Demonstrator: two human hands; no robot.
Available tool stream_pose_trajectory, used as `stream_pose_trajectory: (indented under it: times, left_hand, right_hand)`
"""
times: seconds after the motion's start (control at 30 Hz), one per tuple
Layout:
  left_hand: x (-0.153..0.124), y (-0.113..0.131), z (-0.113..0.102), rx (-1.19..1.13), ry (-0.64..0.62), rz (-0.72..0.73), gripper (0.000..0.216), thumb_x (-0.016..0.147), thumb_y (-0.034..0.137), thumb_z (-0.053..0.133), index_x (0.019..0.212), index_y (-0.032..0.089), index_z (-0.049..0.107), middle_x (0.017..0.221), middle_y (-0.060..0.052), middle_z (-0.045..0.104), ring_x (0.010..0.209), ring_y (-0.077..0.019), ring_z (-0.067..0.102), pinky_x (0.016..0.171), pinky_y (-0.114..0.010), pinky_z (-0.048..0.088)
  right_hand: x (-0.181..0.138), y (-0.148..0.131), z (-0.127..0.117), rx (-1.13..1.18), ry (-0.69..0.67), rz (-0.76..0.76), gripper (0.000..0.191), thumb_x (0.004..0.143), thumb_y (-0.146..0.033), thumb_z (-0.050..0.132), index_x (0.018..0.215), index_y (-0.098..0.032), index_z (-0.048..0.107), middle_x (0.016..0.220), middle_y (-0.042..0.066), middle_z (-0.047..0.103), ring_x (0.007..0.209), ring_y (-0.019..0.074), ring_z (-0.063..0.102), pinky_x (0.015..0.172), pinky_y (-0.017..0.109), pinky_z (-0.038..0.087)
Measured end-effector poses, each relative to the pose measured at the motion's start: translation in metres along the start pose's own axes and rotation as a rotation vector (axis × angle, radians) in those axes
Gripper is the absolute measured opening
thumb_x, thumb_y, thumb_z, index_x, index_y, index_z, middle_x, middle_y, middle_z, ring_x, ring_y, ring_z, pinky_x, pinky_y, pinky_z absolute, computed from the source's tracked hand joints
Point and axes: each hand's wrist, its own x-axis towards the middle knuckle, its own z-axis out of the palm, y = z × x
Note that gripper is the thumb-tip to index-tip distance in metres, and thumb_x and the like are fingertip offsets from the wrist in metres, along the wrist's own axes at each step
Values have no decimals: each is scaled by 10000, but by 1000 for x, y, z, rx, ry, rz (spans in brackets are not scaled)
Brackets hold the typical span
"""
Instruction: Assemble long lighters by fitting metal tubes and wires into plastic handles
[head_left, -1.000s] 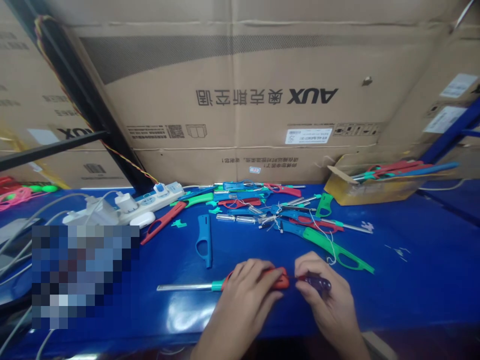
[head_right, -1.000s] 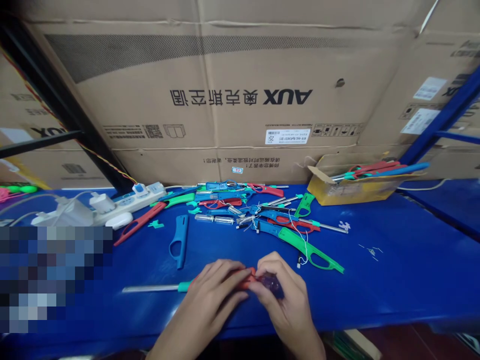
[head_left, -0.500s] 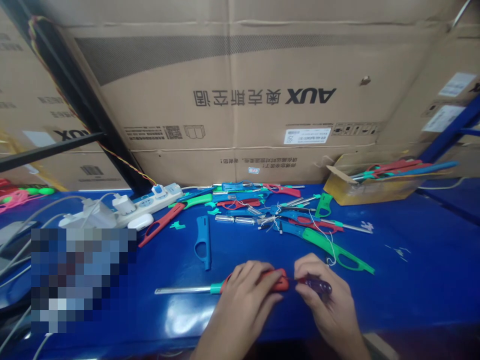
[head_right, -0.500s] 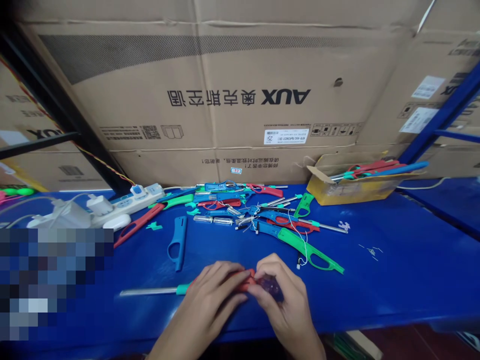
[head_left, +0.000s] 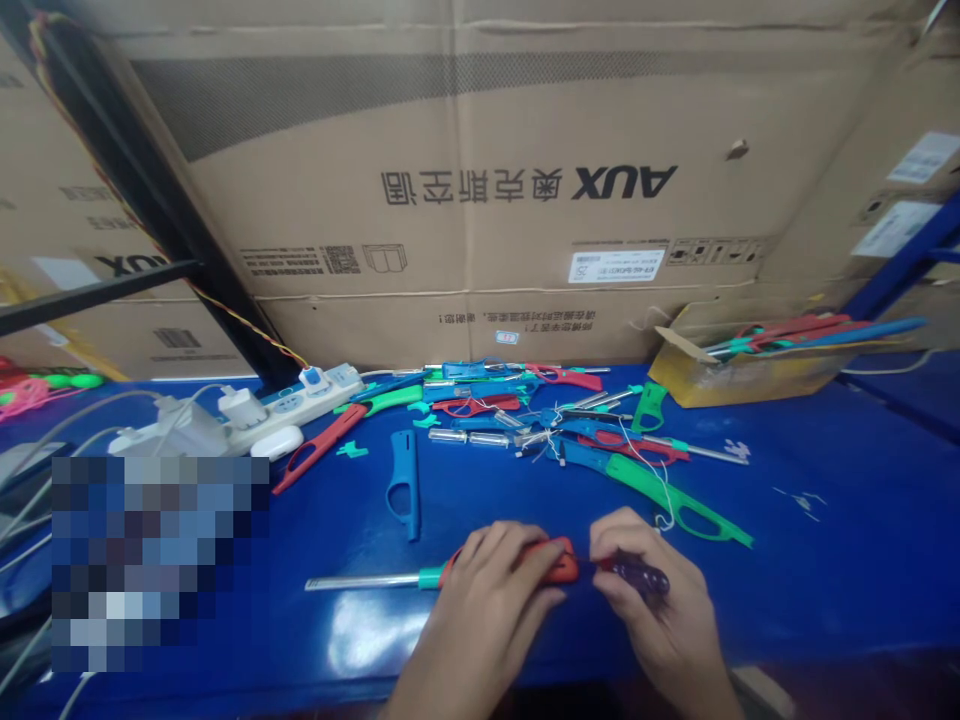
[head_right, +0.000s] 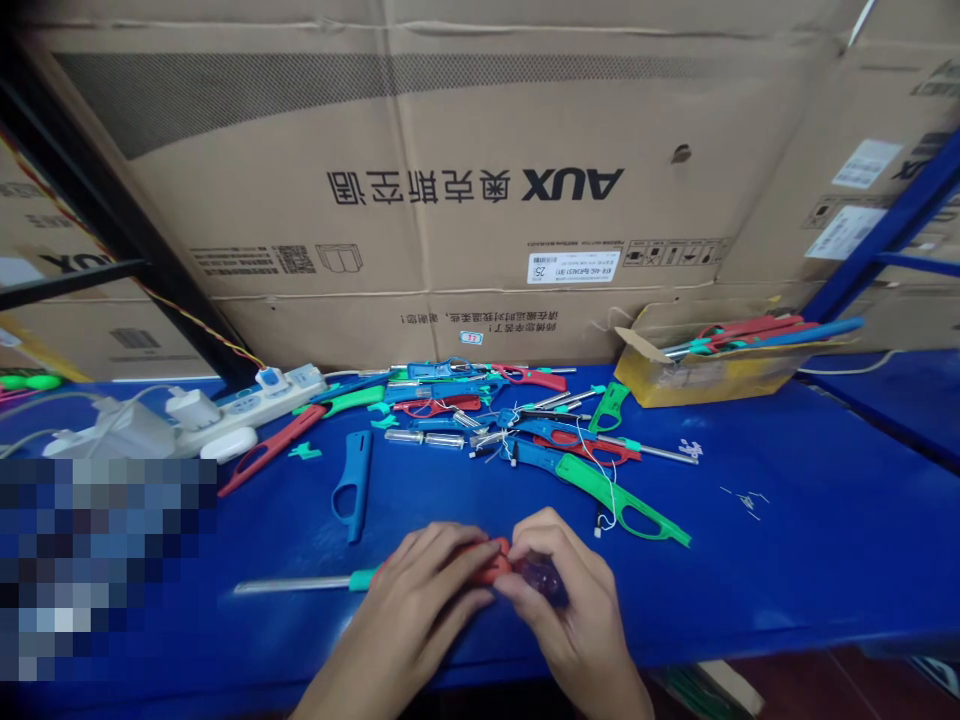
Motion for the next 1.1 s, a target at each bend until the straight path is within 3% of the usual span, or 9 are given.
stream_pose_trajectory:
  times: [0.9,1.1]
  left_hand:
    - [0,1,0,-8,-9,-21,330,991,259,595,1315,321,576,1273,-15,608,1135,-236,569,964,-415,487]
    - [0,-1,2,0,17,7,351,997,252,584,1341,315,549,1285,-22,603,1156,-240,565,971,-425,486]
  right_hand:
    - [-4,2,-1,44,-60,47,13,966,-244,561,958,-252,568,863,-17,581,764,127,572,685,223,436]
    - [-4,1,1,36,-123,133,94,990,-298,526,932,-242,573,887,-7,584,778,131,581,698,232,439]
